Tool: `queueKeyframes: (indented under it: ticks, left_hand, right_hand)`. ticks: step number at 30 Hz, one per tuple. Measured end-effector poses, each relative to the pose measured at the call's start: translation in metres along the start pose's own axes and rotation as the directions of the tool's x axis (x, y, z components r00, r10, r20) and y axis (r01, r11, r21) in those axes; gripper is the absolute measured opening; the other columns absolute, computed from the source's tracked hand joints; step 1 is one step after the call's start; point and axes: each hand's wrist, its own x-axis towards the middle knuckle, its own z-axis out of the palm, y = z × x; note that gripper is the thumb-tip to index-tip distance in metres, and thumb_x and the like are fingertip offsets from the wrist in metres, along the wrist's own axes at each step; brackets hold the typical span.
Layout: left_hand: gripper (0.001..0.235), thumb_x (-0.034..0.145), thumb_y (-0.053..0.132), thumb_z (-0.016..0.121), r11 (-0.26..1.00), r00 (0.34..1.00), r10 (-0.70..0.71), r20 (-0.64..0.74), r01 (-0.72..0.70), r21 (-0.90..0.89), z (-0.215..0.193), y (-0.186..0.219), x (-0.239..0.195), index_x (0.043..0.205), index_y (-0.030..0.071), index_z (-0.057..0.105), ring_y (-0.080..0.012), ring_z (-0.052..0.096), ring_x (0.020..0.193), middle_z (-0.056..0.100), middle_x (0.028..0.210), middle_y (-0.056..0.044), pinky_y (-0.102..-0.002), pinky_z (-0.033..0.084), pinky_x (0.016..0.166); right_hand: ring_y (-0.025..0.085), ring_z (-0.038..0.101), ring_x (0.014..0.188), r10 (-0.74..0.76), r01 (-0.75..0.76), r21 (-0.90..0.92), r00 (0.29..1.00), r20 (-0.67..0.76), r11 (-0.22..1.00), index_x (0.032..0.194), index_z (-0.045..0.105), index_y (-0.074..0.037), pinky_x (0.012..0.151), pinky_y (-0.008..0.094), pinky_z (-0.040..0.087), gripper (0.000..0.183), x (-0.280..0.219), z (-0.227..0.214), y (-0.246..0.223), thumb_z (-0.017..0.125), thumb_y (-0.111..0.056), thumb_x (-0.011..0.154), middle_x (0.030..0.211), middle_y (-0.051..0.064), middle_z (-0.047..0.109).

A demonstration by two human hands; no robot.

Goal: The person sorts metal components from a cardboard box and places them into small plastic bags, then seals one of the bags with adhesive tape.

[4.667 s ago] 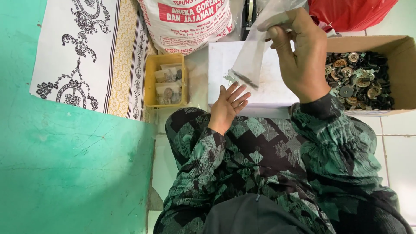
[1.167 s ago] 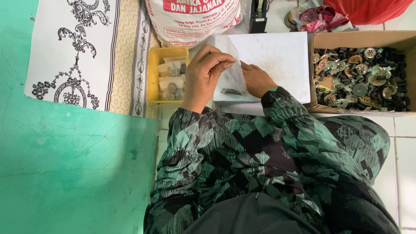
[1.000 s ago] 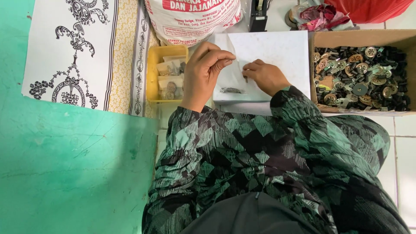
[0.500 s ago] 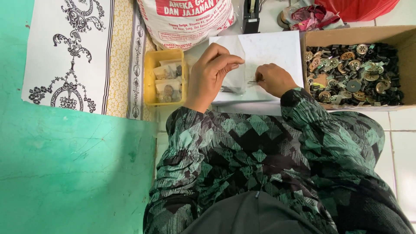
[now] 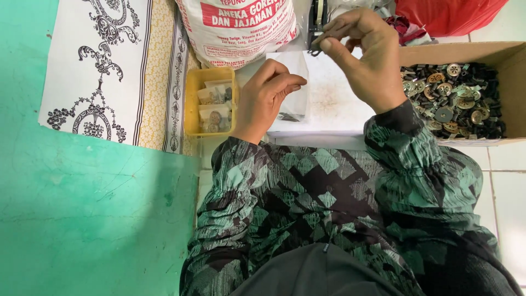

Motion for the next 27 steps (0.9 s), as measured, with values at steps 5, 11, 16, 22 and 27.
queueKeyframes:
  ticks: [5, 11, 16, 22, 27]
  left_hand:
    - [0.015, 0.096, -0.001, 0.077, 1.0, 1.0, -0.015, 0.009, 0.015, 0.024, 0.0, 0.007, -0.001, 0.108, 0.009, 0.075, -0.0163, 0.057, 0.076, 0.054, 0.095, -0.002, -0.029, 0.05, 0.064]
    - [0.014, 0.096, -0.004, 0.075, 1.0, 1.0, -0.021, 0.003, 0.021, 0.005, -0.001, 0.005, -0.003, 0.106, 0.005, 0.073, -0.0198, 0.059, 0.078, 0.054, 0.097, -0.004, -0.033, 0.051, 0.065]
    - [0.016, 0.095, -0.003, 0.078, 1.0, 1.0, -0.005, -0.025, 0.005, -0.001, 0.0, -0.001, -0.006, 0.107, 0.006, 0.072, -0.0183, 0.058, 0.076, 0.053, 0.094, -0.004, -0.031, 0.05, 0.065]
    - [0.03, 0.103, 0.019, 0.073, 0.964, 0.968, -0.207, -0.139, 0.178, -0.198, 0.018, -0.022, -0.029, 0.131, 0.019, 0.061, -0.0159, 0.06, 0.089, 0.05, 0.122, -0.005, -0.029, 0.057, 0.084]
    - [0.121, 0.073, 0.037, 0.099, 0.865, 0.895, -0.443, 0.045, 0.441, -0.238, 0.061, -0.083, -0.079, 0.162, 0.011, 0.021, -0.0342, 0.04, 0.15, 0.036, 0.163, -0.017, -0.048, 0.036, 0.125]
  right_hand:
    - [0.024, 0.067, 0.096, -0.056, 0.125, -0.32, 0.974, 0.217, 0.939, 0.119, 0.064, -0.004, 0.085, 0.039, 0.041, 0.018, 0.01, 0.016, -0.007, 0.073, 0.0, 0.104, 0.103, 0.006, 0.074]
    - [0.03, 0.062, 0.093, -0.089, 0.264, -0.492, 0.932, 0.351, 0.829, 0.116, 0.07, -0.007, 0.086, 0.045, 0.034, 0.011, 0.004, 0.023, 0.005, 0.061, -0.012, 0.111, 0.101, 0.006, 0.075]
    - [0.03, 0.057, 0.097, 0.003, 0.168, -0.365, 0.906, 0.423, 0.916, 0.118, 0.069, -0.007, 0.086, 0.044, 0.031, 0.035, 0.003, 0.013, -0.001, 0.045, -0.031, 0.117, 0.103, 0.008, 0.071]
    - [0.03, 0.063, 0.084, -0.058, 0.269, -0.362, 0.864, 0.5, 0.893, 0.102, 0.076, -0.006, 0.072, 0.044, 0.048, 0.004, -0.004, 0.018, 0.015, 0.075, -0.01, 0.101, 0.093, 0.006, 0.076]
    - [0.03, 0.058, 0.091, -0.116, 0.279, -0.277, 0.866, 0.487, 0.92, 0.105, 0.072, -0.001, 0.075, 0.042, 0.047, 0.006, 0.003, 0.011, -0.012, 0.067, -0.004, 0.106, 0.096, 0.01, 0.07]
